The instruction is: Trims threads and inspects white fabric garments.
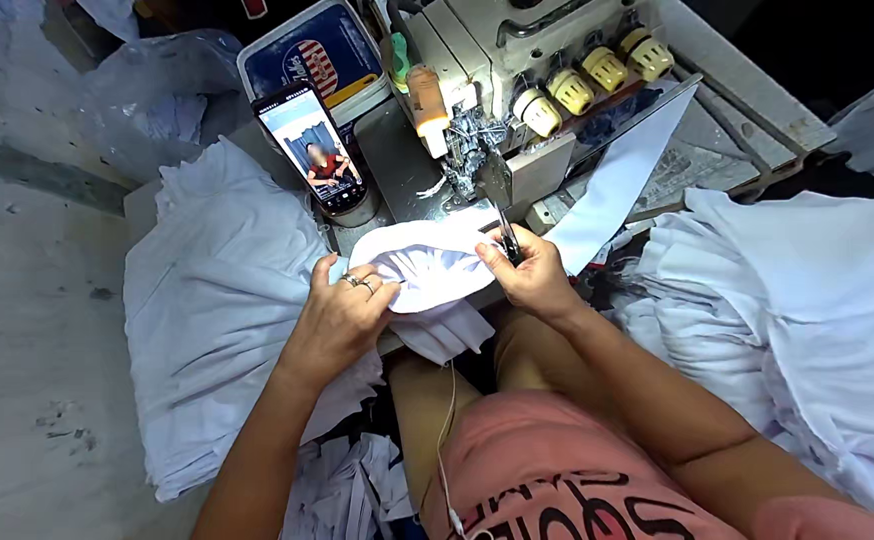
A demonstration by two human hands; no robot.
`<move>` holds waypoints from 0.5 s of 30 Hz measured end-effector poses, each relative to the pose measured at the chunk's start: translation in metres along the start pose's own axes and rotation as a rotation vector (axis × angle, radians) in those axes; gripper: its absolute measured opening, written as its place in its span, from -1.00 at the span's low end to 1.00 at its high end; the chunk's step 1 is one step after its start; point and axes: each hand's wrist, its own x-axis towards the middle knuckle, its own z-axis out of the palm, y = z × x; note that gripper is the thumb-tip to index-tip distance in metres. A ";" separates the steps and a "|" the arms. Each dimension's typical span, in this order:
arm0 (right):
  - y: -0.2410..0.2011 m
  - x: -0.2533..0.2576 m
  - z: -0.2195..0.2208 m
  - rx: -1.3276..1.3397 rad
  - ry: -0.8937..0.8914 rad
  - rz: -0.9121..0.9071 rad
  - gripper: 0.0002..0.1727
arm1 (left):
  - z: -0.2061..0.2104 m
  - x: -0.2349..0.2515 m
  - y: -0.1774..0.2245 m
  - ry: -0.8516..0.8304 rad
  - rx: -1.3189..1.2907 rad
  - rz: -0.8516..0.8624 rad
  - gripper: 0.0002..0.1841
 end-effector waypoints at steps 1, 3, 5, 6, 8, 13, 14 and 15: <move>0.000 0.000 -0.001 -0.003 0.013 -0.010 -0.85 | -0.004 -0.002 -0.002 -0.001 -0.014 -0.009 -0.76; -0.001 0.000 -0.003 0.002 0.044 -0.028 -0.87 | -0.018 -0.007 -0.006 -0.013 -0.049 -0.041 -0.71; -0.002 0.001 -0.004 0.012 0.076 -0.033 -0.88 | -0.035 -0.010 -0.006 -0.020 -0.082 -0.068 -0.66; -0.002 0.001 -0.003 0.019 0.090 -0.035 -0.88 | -0.043 -0.012 -0.005 -0.025 -0.104 -0.079 -0.65; -0.002 0.002 -0.003 0.033 0.101 -0.034 -0.88 | -0.054 -0.014 -0.004 -0.051 -0.141 -0.100 -0.66; -0.003 0.005 -0.004 0.009 0.081 -0.051 -0.86 | -0.064 -0.012 -0.002 -0.105 -0.171 -0.074 -0.69; -0.003 0.005 -0.003 0.002 0.072 -0.053 -0.85 | -0.064 -0.009 0.001 -0.110 -0.181 -0.064 -0.69; -0.003 0.005 -0.003 0.015 0.065 -0.053 -0.85 | -0.064 -0.006 0.005 -0.114 -0.195 -0.050 -0.69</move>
